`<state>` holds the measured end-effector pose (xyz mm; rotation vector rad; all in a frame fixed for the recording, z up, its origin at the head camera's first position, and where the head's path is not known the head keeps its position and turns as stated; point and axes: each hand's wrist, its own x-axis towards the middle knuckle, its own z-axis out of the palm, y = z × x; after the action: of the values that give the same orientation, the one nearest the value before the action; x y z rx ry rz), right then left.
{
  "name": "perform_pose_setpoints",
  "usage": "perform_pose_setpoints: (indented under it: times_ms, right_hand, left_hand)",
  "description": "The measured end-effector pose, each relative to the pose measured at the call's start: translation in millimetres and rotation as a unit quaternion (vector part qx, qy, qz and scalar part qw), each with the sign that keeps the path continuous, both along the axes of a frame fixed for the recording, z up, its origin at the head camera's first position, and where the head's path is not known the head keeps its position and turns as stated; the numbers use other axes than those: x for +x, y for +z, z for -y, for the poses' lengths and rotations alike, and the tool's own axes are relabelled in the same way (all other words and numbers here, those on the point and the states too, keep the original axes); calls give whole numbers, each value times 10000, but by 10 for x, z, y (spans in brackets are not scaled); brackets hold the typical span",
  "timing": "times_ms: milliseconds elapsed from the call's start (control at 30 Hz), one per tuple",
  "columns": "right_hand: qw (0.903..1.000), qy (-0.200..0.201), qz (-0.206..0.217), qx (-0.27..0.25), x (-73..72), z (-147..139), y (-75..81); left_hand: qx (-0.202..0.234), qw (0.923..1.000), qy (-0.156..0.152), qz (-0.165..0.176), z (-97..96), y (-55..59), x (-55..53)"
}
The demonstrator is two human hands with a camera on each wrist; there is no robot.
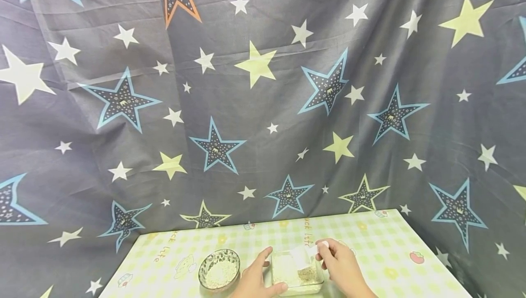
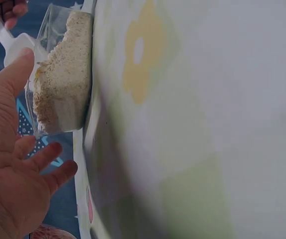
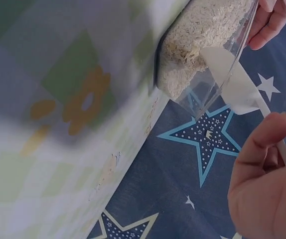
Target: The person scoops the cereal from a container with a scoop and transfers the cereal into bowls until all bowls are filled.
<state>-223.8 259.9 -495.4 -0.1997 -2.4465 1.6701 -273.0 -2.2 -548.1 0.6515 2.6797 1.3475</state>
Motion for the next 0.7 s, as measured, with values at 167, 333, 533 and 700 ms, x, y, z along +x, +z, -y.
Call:
perform_pose_setpoints:
  times_ms: [167, 333, 533, 700]
  right_hand:
    - [9981, -71, -250, 564, -14, 25, -8]
    - [9993, -197, -60, 304, -96, 20, -29]
    - [9973, -522, 289, -428, -235, -41, -128]
    - [9931, -573, 524, -878, -285, -49, -204]
  left_hand:
    - [-36, 9999, -53, -80, -5, 5, 4]
    - [-6, 10000, -93, 36, -16, -15, -24]
    - [-22, 9999, -36, 129, -33, -19, -27]
    - [-20, 9997, 100, 209, -10, -11, -17]
